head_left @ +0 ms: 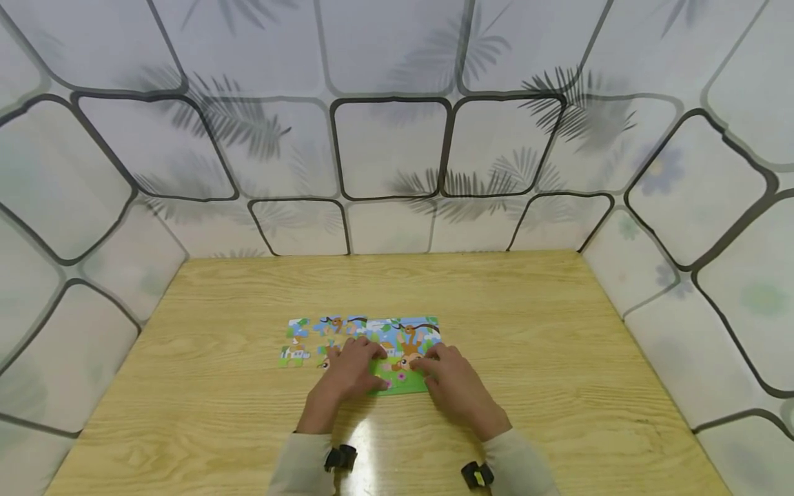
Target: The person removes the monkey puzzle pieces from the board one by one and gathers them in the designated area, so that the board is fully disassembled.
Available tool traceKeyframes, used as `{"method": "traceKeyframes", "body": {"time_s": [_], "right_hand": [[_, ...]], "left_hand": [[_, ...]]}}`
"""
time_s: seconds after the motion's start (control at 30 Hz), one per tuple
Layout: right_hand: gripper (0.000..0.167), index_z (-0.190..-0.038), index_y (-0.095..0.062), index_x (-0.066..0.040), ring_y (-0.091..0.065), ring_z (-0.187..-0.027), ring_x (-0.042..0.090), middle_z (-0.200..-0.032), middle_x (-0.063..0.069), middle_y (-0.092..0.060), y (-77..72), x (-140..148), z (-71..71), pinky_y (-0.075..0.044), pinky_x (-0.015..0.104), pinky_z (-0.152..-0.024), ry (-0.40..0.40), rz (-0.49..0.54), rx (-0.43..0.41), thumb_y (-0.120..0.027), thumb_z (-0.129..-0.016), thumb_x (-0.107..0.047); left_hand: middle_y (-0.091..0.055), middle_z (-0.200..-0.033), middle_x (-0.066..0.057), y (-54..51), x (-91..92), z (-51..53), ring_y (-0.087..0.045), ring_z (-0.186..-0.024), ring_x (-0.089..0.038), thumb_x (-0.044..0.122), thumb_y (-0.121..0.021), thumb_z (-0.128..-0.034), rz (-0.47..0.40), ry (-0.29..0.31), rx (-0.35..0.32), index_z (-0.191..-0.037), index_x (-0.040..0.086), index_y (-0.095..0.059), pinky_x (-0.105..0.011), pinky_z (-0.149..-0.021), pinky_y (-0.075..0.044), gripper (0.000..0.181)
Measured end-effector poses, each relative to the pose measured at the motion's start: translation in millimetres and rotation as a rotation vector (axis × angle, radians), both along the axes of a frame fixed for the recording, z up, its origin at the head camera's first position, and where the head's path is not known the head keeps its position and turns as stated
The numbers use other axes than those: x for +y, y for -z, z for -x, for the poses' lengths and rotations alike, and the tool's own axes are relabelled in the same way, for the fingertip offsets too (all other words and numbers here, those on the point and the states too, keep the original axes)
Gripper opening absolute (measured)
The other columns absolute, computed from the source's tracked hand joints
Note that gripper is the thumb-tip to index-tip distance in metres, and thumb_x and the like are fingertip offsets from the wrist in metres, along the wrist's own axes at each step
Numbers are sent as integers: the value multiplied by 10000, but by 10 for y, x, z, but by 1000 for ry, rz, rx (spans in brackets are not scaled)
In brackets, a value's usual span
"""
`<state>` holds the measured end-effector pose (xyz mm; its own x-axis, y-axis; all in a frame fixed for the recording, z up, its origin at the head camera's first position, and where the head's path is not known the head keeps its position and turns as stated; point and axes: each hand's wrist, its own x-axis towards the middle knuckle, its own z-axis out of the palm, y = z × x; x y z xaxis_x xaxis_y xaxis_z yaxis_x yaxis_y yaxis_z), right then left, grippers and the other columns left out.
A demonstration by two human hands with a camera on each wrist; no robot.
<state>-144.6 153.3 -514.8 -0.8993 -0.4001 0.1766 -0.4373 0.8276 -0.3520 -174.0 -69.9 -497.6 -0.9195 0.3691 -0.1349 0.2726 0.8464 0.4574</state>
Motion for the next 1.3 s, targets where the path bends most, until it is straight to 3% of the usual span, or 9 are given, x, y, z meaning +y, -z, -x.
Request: {"method": "traceKeyframes", "body": {"time_s": [0.17, 0.43, 0.53, 0.67, 0.87, 0.97, 1.07, 1.3], "right_hand": [[256, -1039, -758, -246, -470, -858, 137, -982, -36, -566, -3, -36, -32, -435, 291, -731, -39, -56, 48, -631, -874, -96], [238, -1024, -767, -233, -487, -876, 158, -997, -22, -575, -50, -70, -59, -444, 306, -728, -12, -74, 13, -637, -855, -128], [234, -1014, -769, -227, -495, -881, 169, -1001, -12, -581, -62, -85, -63, -448, 311, -717, -6, -76, 10, -641, -844, -130], [237, -1018, -768, -226, -491, -887, 174, -1013, -4, -581, -78, -91, -63, -444, 311, -719, -1, -71, 0, -651, -832, -136], [241, -1036, -764, -226, -491, -904, 177, -1034, 2, -582, -85, -81, -70, -450, 327, -745, 12, -66, -31, -657, -832, -157], [236, -1031, -767, -221, -486, -890, 174, -1025, 3, -580, -86, -80, -67, -445, 321, -730, 8, -63, -25, -660, -831, -157], [237, -1035, -766, -222, -478, -887, 166, -1027, 1, -577, -85, -77, -62, -435, 310, -722, 6, -56, -21, -663, -831, -159], [241, -1058, -758, -231, -475, -908, 153, -1050, 1, -573, -63, -61, -56, -430, 304, -728, 10, -49, -41, -674, -838, -177]], "left_hand": [[-583, -1136, -34, -6, 22, 0, -479, -1136, -303, 387, -825, -740, 17, -13, 14, -1127, 189, -648, -733, -991, -254, 469], [-572, -984, 12, 0, 28, -15, -493, -1024, -258, 340, -838, -735, -23, -11, 30, -1089, 192, -607, -740, -973, -239, 448], [-585, -940, 29, 1, 7, -24, -517, -939, -225, 320, -829, -749, -67, 4, 27, -1075, 192, -566, -655, -943, -275, 438], [-612, -898, 34, 9, -20, -32, -549, -830, -172, 267, -766, -823, -151, 22, 34, -1064, 184, -519, -519, -849, -268, 354], [-623, -895, 24, 9, -84, -24, -538, -753, -108, 223, -593, -963, -265, 16, 42, -1102, 145, -513, -522, -867, -323, 179], [-603, -968, -16, -16, -174, -29, -500, -723, -110, 211, -551, -989, -328, -15, 5, -1149, 123, -493, -397, -759, -416, 191], [-581, -1030, -62, -43, -289, -47, -502, -718, -121, 194, -538, -996, -376, -65, -26, -1186, 110, -486, -291, -629, -432, 215], [-588, -1075, -76, -56, -561, -127, -592, -783, -121, 122, -619, -941, -417, -185, -60, -1231, 132, -522, -285, -628, -473, 306]]}}
